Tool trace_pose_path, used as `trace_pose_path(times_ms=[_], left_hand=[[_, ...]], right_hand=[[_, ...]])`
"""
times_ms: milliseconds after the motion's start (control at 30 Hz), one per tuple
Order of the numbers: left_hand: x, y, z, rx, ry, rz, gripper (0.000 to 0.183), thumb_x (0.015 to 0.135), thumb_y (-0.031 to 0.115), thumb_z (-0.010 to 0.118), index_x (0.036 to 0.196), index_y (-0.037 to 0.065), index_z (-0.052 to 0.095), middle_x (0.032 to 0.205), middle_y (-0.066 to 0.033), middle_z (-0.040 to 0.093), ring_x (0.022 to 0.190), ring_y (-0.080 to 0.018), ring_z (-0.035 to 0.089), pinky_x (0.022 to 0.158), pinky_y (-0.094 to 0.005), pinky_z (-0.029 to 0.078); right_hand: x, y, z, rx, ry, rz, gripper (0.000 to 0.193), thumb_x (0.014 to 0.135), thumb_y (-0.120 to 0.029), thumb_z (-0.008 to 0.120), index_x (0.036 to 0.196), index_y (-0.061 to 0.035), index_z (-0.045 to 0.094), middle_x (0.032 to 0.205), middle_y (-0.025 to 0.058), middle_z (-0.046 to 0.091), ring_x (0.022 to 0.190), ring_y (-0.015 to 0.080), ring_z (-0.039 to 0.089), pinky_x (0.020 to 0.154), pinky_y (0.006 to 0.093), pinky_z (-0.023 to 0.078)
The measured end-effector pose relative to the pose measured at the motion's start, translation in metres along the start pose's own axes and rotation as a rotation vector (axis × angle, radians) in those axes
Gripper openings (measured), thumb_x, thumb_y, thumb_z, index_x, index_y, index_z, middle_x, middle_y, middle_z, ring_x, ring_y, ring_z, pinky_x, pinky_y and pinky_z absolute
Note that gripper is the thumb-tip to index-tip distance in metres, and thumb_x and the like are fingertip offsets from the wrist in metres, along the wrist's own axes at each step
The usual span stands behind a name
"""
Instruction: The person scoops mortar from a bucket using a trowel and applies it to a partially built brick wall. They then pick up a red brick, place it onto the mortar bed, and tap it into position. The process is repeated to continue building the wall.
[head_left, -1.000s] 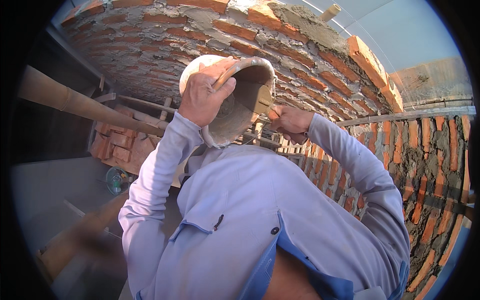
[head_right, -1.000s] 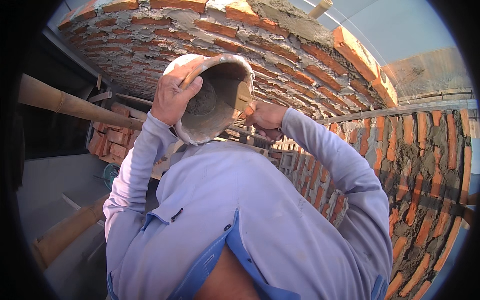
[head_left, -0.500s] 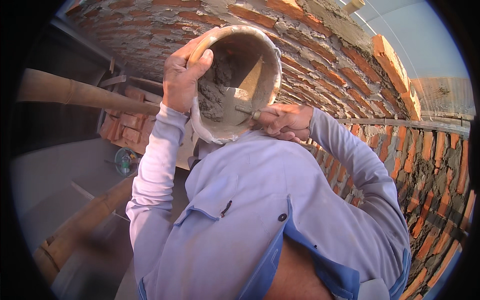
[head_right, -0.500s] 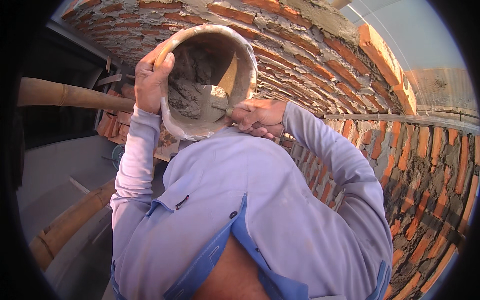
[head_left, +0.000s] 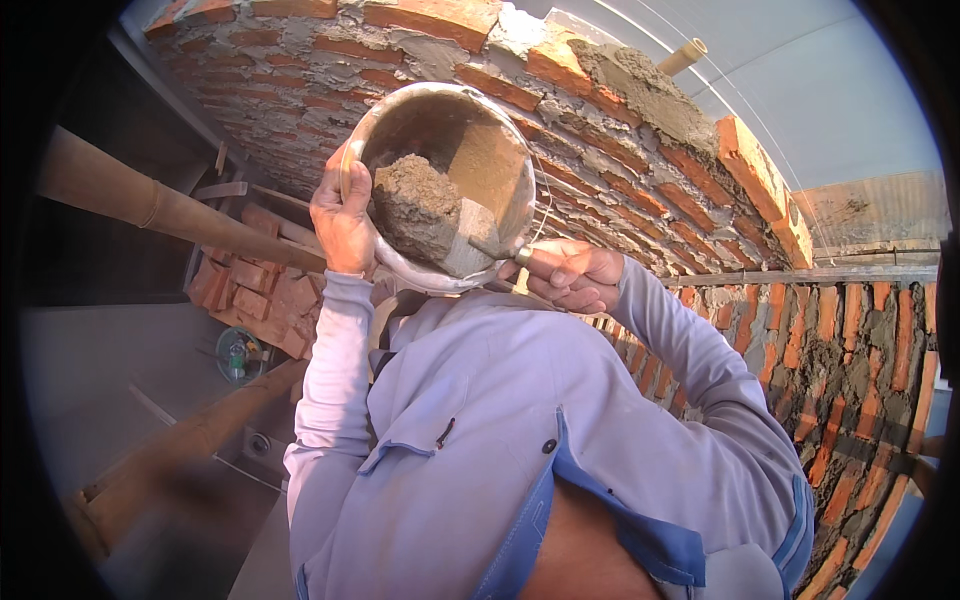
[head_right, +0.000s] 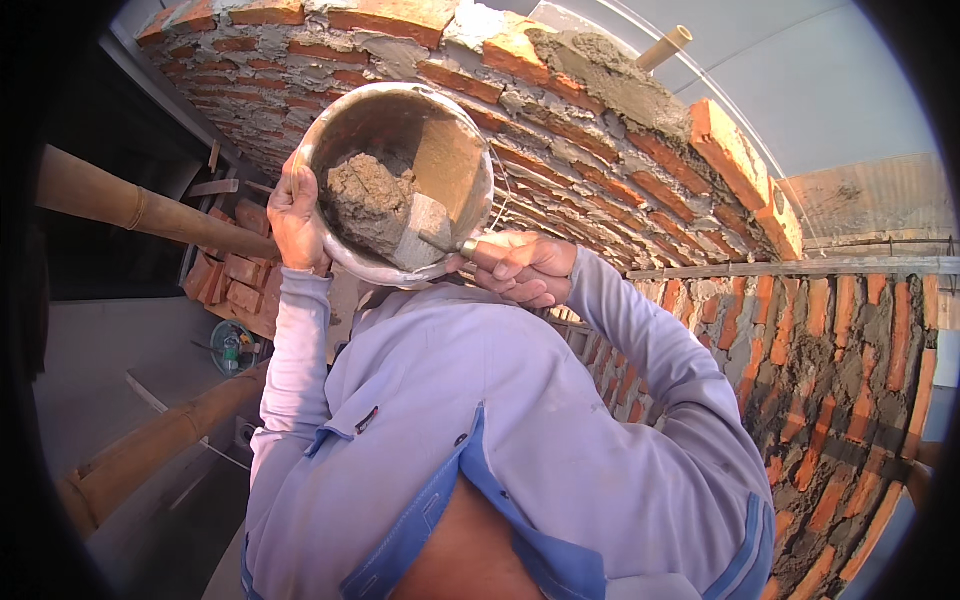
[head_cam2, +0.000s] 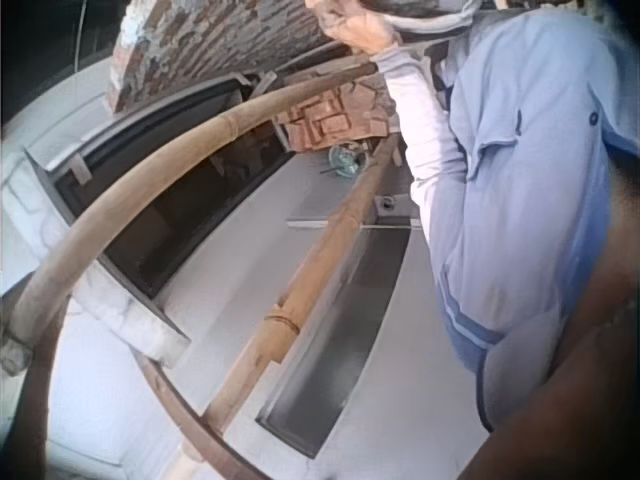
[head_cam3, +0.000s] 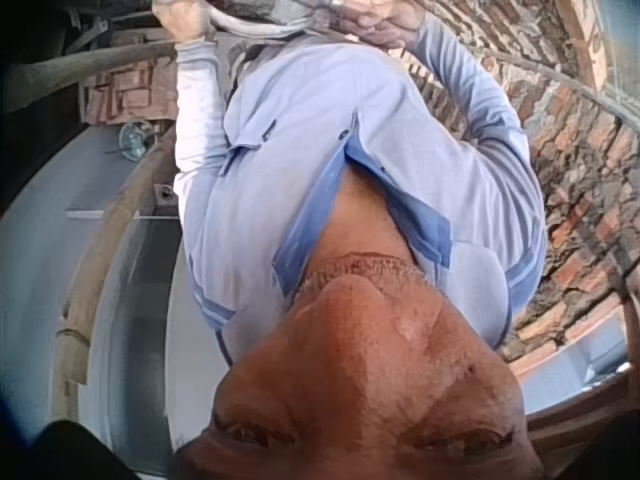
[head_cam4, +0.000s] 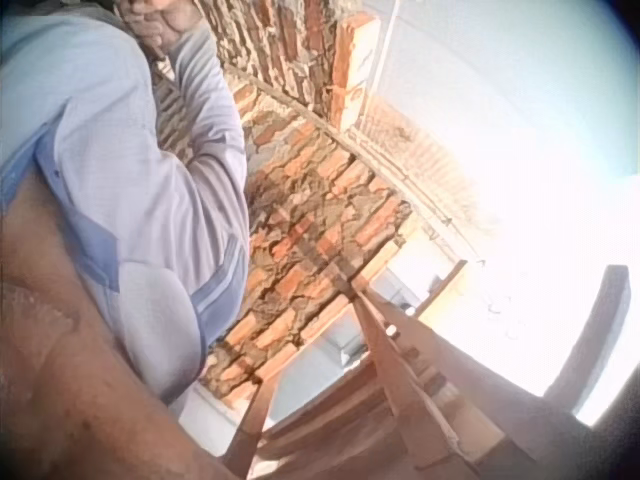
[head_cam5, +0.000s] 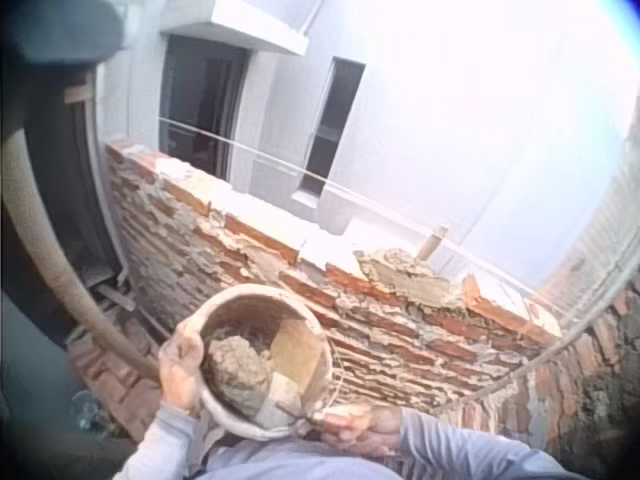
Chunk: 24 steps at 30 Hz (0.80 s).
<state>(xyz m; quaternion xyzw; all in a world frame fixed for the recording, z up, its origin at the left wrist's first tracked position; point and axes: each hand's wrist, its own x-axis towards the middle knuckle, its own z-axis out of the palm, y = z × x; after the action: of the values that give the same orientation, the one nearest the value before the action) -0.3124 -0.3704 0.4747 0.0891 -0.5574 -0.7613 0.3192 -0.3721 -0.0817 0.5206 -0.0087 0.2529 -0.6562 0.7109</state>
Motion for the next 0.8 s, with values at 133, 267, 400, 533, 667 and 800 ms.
trace_pose_path(times_ms=[133, 267, 400, 533, 667, 800], left_hand=[[0.006, -0.011, 0.008, -0.178, 0.042, -0.064, 0.041, 0.100, 0.022, 0.057, 0.132, -0.003, 0.054, 0.125, -0.0091, 0.061, 0.111, -0.0165, 0.057, 0.100, -0.0311, 0.043], [0.010, -0.035, 0.017, -0.184, 0.042, -0.087, 0.036, 0.098, 0.013, 0.057, 0.130, -0.002, 0.056, 0.118, -0.0049, 0.060, 0.103, -0.0092, 0.053, 0.095, -0.0243, 0.040], [0.009, -0.039, 0.032, -0.052, 0.102, -0.104, 0.035, 0.097, 0.010, 0.058, 0.129, -0.002, 0.057, 0.114, -0.0043, 0.062, 0.099, -0.0092, 0.054, 0.091, -0.0233, 0.042], [0.004, -0.044, 0.042, -0.076, 0.123, -0.098, 0.034, 0.096, 0.008, 0.060, 0.128, -0.002, 0.058, 0.112, -0.0036, 0.062, 0.096, -0.0086, 0.055, 0.087, -0.0228, 0.044], [-0.003, -0.057, 0.052, -0.063, 0.111, -0.061, 0.033, 0.095, 0.009, 0.062, 0.126, -0.002, 0.058, 0.106, -0.0025, 0.062, 0.091, -0.0072, 0.054, 0.083, -0.0223, 0.044], [-0.006, -0.060, 0.064, -0.121, 0.109, -0.067, 0.036, 0.094, 0.011, 0.065, 0.126, -0.005, 0.058, 0.107, -0.0055, 0.064, 0.095, -0.0097, 0.057, 0.087, -0.0240, 0.045]], right_hand=[[-0.027, -0.016, 0.013, 0.047, 0.165, -0.102, 0.061, 0.085, 0.000, 0.057, 0.140, 0.0114, 0.033, 0.077, 0.0080, 0.049, 0.039, 0.0071, 0.043, 0.028, 0.0223, 0.040], [-0.066, -0.057, 0.027, -0.017, 0.200, -0.234, 0.057, 0.084, 0.004, 0.054, 0.135, 0.0160, 0.031, 0.075, 0.0094, 0.046, 0.038, 0.0085, 0.043, 0.028, 0.0231, 0.041], [-0.087, -0.117, 0.067, -0.338, 0.364, -0.360, 0.057, 0.081, 0.005, 0.056, 0.132, 0.0164, 0.034, 0.072, 0.0051, 0.045, 0.037, 0.0079, 0.043, 0.028, 0.0214, 0.042], [-0.084, -0.158, 0.091, -0.945, 0.779, -0.387, 0.032, 0.085, -0.002, 0.053, 0.115, 0.0061, 0.047, 0.066, 0.0029, 0.045, 0.041, 0.0105, 0.047, 0.034, 0.0265, 0.043], [-0.068, -0.171, 0.043, -2.063, 1.195, -0.293, 0.012, 0.090, -0.008, 0.049, 0.098, 0.0002, 0.046, 0.069, 0.0178, 0.056, 0.057, 0.0325, 0.060, 0.055, 0.0446, 0.048], [-0.040, -0.154, 0.019, -2.362, 1.355, -0.278, 0.016, 0.091, -0.011, 0.047, 0.095, 0.0027, 0.041, 0.078, 0.0301, 0.059, 0.079, 0.0491, 0.061, 0.067, 0.0542, 0.045]])
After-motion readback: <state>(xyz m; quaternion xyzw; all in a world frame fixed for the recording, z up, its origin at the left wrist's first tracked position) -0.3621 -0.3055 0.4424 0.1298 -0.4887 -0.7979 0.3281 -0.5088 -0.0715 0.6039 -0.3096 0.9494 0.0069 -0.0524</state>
